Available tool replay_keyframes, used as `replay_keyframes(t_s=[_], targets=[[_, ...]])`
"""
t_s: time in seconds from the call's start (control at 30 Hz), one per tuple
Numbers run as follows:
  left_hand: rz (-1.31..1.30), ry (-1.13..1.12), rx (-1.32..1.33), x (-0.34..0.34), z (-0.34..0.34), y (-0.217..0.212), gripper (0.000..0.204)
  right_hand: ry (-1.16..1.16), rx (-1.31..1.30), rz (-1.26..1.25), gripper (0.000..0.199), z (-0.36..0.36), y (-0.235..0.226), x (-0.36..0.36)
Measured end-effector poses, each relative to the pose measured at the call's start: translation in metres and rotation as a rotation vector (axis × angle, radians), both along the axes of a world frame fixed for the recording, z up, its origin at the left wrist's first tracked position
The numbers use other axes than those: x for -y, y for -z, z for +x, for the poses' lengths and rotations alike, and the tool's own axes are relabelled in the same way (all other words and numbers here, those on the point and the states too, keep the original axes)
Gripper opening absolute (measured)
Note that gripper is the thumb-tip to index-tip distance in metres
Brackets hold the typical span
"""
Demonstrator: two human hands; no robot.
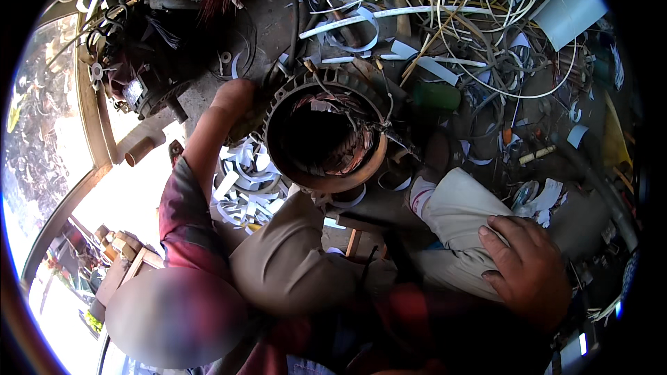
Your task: The person walks through a cluttered scrapyard and enters a room filled with metal parts and wires. They sit on the floor and begin sorting through a pile of scrap, picking up and examining various metal pieces and wires.
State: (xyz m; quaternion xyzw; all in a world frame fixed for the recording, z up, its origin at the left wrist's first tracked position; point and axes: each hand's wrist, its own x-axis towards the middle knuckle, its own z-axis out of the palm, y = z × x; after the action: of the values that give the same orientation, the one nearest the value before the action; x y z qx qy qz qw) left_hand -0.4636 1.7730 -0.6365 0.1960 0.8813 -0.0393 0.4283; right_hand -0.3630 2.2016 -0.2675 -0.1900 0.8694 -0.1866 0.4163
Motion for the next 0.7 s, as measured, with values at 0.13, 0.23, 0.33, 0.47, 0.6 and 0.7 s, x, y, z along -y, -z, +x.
replay_keyframes(t_s=[0.13,0.23,0.33,0.47,0.6,0.7], targets=[[-0.249,0.099,0.373,0.033,0.047,-0.062,0.018,-0.01,0.002,-0.012,0.062,0.009,-0.006,0.005],[0.076,0.067,0.449,0.049,0.058,-0.059,0.018,-0.044,-0.033,-0.003,0.06,0.014,-0.007,0.011],[0.045,-0.211,-0.084,0.035,0.062,-0.045,0.026,-0.123,-0.04,0.068,0.058,0.014,-0.015,0.029],[0.244,-0.232,-0.597,0.005,0.033,-0.017,0.05,-0.142,-0.062,0.052,0.057,0.014,-0.018,0.034],[0.06,-0.32,-0.426,0.005,0.02,-0.008,0.064,-0.092,-0.082,0.098,0.056,0.022,-0.021,0.041],[0.015,-0.175,-0.362,0.041,0.055,0.004,0.057,-0.086,-0.083,0.096,0.057,0.025,-0.022,0.044]])
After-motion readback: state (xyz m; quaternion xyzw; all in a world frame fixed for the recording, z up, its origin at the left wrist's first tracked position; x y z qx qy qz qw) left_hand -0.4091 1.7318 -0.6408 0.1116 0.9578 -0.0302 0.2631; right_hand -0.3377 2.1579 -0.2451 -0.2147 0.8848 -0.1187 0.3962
